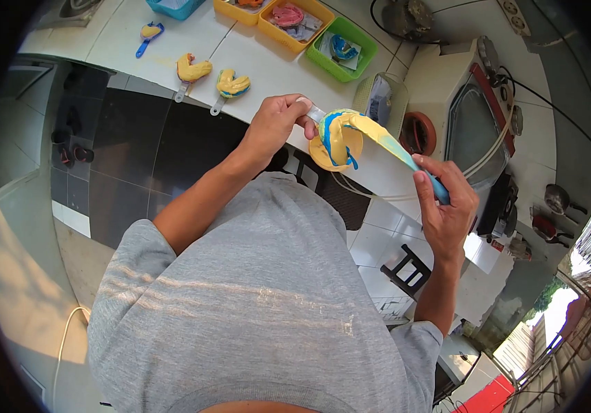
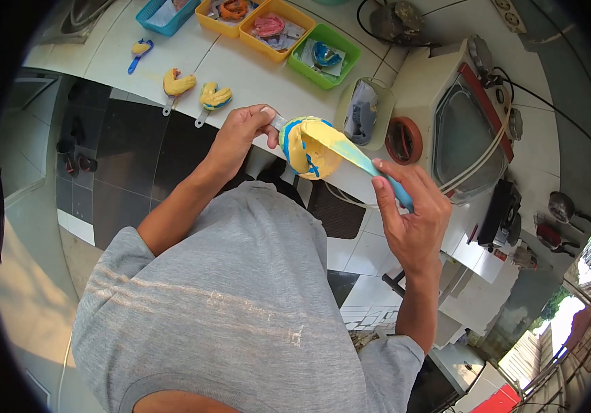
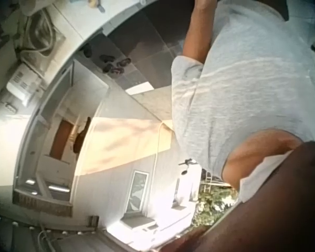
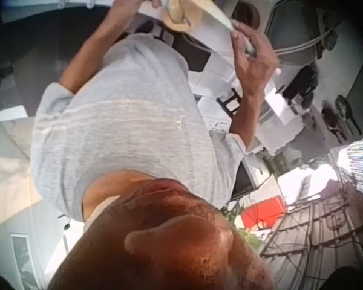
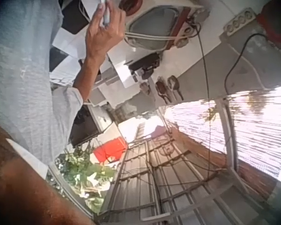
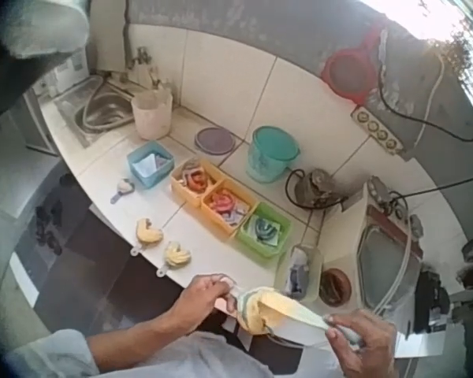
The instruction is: The recorder mixes dental plaster in a bowl and pours it into impression trays at a sink area.
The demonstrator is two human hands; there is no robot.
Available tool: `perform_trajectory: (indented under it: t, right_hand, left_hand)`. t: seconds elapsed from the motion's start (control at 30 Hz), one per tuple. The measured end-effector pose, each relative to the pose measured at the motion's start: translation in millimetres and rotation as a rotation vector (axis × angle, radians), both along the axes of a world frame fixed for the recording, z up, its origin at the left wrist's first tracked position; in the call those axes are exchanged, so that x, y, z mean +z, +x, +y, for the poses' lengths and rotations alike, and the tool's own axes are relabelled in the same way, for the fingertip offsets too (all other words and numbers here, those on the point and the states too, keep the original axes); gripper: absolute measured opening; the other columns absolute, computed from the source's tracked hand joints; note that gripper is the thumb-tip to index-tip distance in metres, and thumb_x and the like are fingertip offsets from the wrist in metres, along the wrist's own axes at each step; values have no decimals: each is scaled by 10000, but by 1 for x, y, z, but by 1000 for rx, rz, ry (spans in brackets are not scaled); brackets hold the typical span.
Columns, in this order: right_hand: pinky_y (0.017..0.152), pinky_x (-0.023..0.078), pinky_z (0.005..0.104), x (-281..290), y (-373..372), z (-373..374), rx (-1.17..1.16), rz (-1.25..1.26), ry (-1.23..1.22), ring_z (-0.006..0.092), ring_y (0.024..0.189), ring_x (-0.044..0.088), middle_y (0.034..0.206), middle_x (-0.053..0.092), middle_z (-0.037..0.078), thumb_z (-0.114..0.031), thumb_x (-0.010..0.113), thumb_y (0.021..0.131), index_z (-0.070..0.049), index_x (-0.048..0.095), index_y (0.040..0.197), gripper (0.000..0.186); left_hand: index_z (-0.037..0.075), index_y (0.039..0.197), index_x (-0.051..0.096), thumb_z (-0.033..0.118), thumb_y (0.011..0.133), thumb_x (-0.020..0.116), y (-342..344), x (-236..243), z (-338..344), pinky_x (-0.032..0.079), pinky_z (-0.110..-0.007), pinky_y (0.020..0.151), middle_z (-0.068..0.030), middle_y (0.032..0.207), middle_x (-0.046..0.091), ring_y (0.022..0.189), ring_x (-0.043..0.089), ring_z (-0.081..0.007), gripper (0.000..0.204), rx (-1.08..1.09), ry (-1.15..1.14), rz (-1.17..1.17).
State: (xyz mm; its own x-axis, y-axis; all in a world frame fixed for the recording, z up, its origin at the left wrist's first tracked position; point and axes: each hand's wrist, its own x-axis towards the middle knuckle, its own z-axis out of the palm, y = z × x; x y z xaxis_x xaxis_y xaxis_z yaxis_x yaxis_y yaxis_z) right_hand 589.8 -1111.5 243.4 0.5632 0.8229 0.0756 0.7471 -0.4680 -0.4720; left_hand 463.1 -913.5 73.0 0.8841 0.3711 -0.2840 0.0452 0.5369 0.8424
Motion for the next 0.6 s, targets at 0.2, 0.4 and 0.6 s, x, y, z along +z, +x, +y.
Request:
perform_trajectory:
  t: [0.2, 0.4, 0.6]
  right_hand:
    - [627, 501, 304, -1, 4, 5, 106, -147, 21, 215, 694, 646, 842, 677, 77, -73, 737, 766, -67, 707, 979, 215]
    - [603, 497, 307, -8, 1, 7, 115, -161, 13, 203, 674, 638, 825, 670, 65, -66, 744, 749, -78, 709, 974, 228]
    - [582, 493, 307, -5, 1, 6, 124, -185, 9, 195, 662, 633, 808, 659, 53, -65, 752, 734, -90, 711, 973, 243]
  left_hand:
    - [45, 860, 590, 257, 975, 443, -4, 10, 6, 427, -263, 829, -30, 644, 588, 679, 559, -96, 283, -13, 62, 17]
    - [35, 869, 587, 248, 967, 454, -5, 11, 0, 446, -261, 786, -40, 635, 586, 680, 562, -102, 270, -5, 45, 29]
    - [28, 862, 589, 243, 966, 447, -5, 9, -3, 452, -263, 780, -47, 629, 587, 679, 566, -107, 278, 6, 39, 28]
